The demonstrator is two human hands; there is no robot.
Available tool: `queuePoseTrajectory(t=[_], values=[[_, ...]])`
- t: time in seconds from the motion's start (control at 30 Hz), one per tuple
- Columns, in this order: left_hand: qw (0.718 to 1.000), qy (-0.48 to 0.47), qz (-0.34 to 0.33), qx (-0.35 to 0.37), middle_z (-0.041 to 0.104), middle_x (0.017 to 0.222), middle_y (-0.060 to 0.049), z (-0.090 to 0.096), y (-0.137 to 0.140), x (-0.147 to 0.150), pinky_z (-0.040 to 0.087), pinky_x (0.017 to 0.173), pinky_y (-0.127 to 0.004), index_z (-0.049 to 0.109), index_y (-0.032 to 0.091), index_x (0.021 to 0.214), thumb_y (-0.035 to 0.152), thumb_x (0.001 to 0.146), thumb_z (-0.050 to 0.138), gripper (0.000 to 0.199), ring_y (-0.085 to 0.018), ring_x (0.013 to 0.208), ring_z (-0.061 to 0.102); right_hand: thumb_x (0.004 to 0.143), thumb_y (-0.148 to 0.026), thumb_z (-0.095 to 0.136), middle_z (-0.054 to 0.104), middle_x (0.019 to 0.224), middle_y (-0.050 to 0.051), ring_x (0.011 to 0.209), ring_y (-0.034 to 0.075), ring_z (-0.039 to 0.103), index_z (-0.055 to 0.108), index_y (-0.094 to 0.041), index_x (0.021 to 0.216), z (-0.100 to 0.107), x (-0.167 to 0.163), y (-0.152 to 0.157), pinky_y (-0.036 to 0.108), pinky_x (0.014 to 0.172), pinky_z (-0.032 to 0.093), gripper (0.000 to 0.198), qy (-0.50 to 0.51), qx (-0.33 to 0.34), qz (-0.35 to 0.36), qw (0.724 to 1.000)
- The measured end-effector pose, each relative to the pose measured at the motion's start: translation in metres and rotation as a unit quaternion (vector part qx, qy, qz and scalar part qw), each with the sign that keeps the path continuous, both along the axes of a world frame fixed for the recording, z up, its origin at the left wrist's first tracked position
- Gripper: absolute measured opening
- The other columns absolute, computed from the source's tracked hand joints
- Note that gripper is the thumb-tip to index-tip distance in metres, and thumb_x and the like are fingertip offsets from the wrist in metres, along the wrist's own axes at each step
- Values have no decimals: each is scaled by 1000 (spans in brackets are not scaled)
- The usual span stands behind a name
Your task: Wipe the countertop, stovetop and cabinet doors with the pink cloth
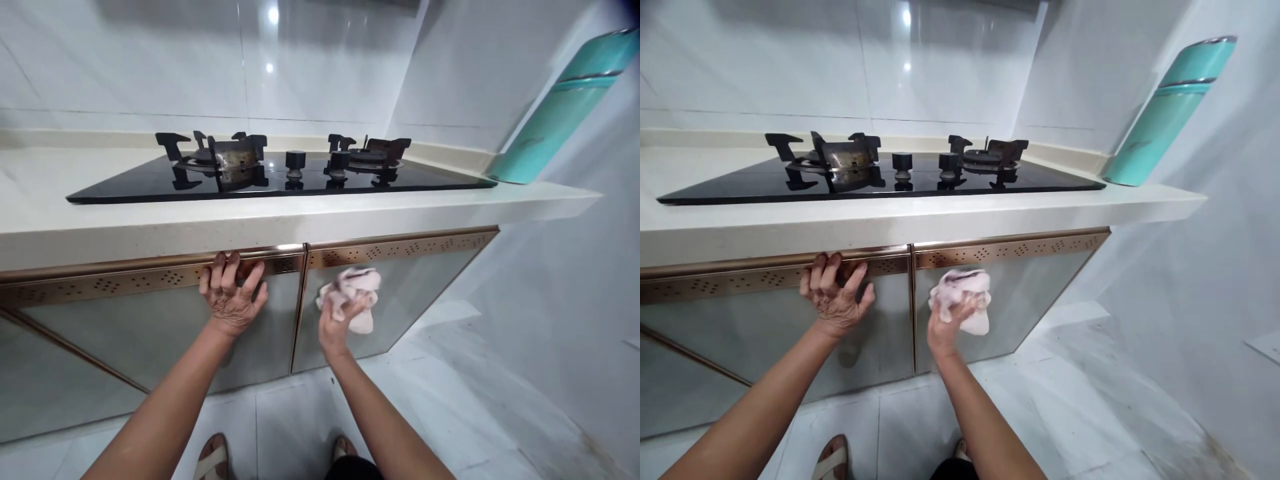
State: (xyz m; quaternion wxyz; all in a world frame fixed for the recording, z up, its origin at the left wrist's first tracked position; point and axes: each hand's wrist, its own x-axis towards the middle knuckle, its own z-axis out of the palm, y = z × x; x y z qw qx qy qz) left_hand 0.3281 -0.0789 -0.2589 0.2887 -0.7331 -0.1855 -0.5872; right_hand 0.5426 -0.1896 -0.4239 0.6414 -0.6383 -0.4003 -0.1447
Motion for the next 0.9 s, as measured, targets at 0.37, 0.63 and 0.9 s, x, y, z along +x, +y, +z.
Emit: queuePoseTrajectory(t=[0.37, 0.63, 0.9], values=[[1000, 3, 13, 6, 49, 152, -9, 0, -1, 0, 18, 121, -46, 57, 36, 141, 40, 81, 71, 61, -31, 150, 34, 72, -12, 56, 59, 125, 10, 119, 28, 56, 71, -24, 110, -125, 20, -118, 45, 100, 49, 42, -118, -334, 59, 934], [1000, 4, 20, -13, 55, 145, -7, -5, 1, 1, 15, 123, -47, 63, 38, 133, 43, 82, 69, 51, -30, 149, 36, 79, -45, 70, 49, 125, 12, 119, 30, 51, 61, -22, 122, 49, 64, -132, 54, 104, 45, 50, -93, -111, -74, 987], [999, -10, -28, -29, 54, 147, -7, -8, 1, 3, 11, 124, -46, 62, 38, 136, 39, 83, 69, 53, -30, 150, 33, 81, -40, 64, 32, 133, 16, 128, 34, 41, 56, -18, 123, 44, 35, -57, 57, 107, 40, 47, -66, -37, -139, 987]])
